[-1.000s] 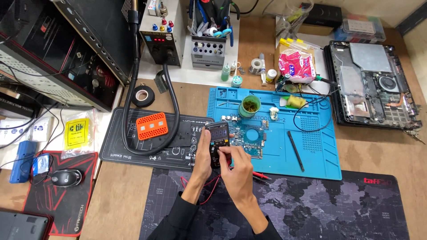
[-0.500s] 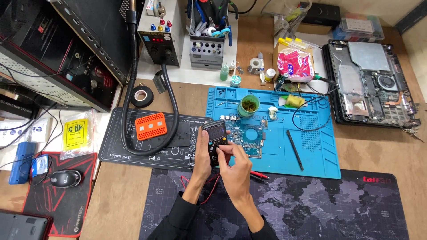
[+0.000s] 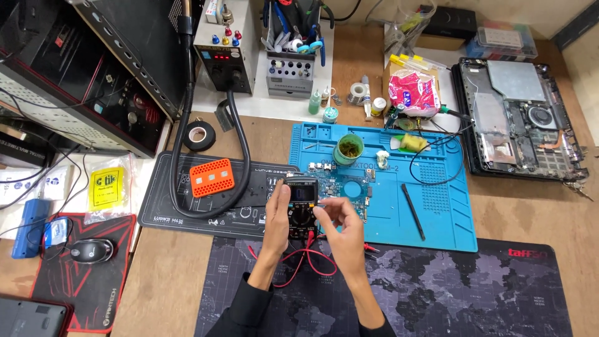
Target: Cleaning a motherboard with a brush and testing electronic components using a multimeter.
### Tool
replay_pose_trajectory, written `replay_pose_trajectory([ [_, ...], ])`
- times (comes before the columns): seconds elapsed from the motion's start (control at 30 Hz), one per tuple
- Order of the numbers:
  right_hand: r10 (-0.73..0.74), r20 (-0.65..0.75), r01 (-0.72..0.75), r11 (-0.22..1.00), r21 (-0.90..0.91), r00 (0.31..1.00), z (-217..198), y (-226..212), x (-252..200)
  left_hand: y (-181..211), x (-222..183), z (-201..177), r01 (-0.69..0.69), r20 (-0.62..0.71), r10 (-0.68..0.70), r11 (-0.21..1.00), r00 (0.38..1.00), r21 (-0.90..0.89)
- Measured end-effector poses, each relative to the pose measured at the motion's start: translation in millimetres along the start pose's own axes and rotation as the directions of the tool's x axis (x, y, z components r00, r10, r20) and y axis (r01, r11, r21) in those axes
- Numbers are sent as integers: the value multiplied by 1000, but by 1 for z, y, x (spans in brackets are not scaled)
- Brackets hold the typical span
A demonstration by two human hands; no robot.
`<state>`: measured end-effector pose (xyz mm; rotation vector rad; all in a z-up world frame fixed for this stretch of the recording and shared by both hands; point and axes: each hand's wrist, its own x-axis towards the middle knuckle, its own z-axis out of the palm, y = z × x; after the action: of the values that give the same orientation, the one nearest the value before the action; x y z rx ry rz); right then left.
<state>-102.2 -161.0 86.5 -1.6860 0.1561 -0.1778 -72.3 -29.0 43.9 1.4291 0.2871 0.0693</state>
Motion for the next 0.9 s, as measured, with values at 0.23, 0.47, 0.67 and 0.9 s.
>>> replay_pose_trajectory([
  [0.23,113,86,-126,978,166,990,-1,-4,8,27,-8,5,60,-3,-60,998,998,14],
  [0.47,75,115,-90,987,131,991,-1,13,16,31,-10,5,46,52,-48,998,997,43],
  [0.67,34,174,-44,998,54,984,-9,10,17,30,-9,7,114,-6,-114,993,993,12],
  [0.9,253,360,16,800,-600,898,-51,26,-5,50,-1,1,300,6,-300,954,954,-28],
])
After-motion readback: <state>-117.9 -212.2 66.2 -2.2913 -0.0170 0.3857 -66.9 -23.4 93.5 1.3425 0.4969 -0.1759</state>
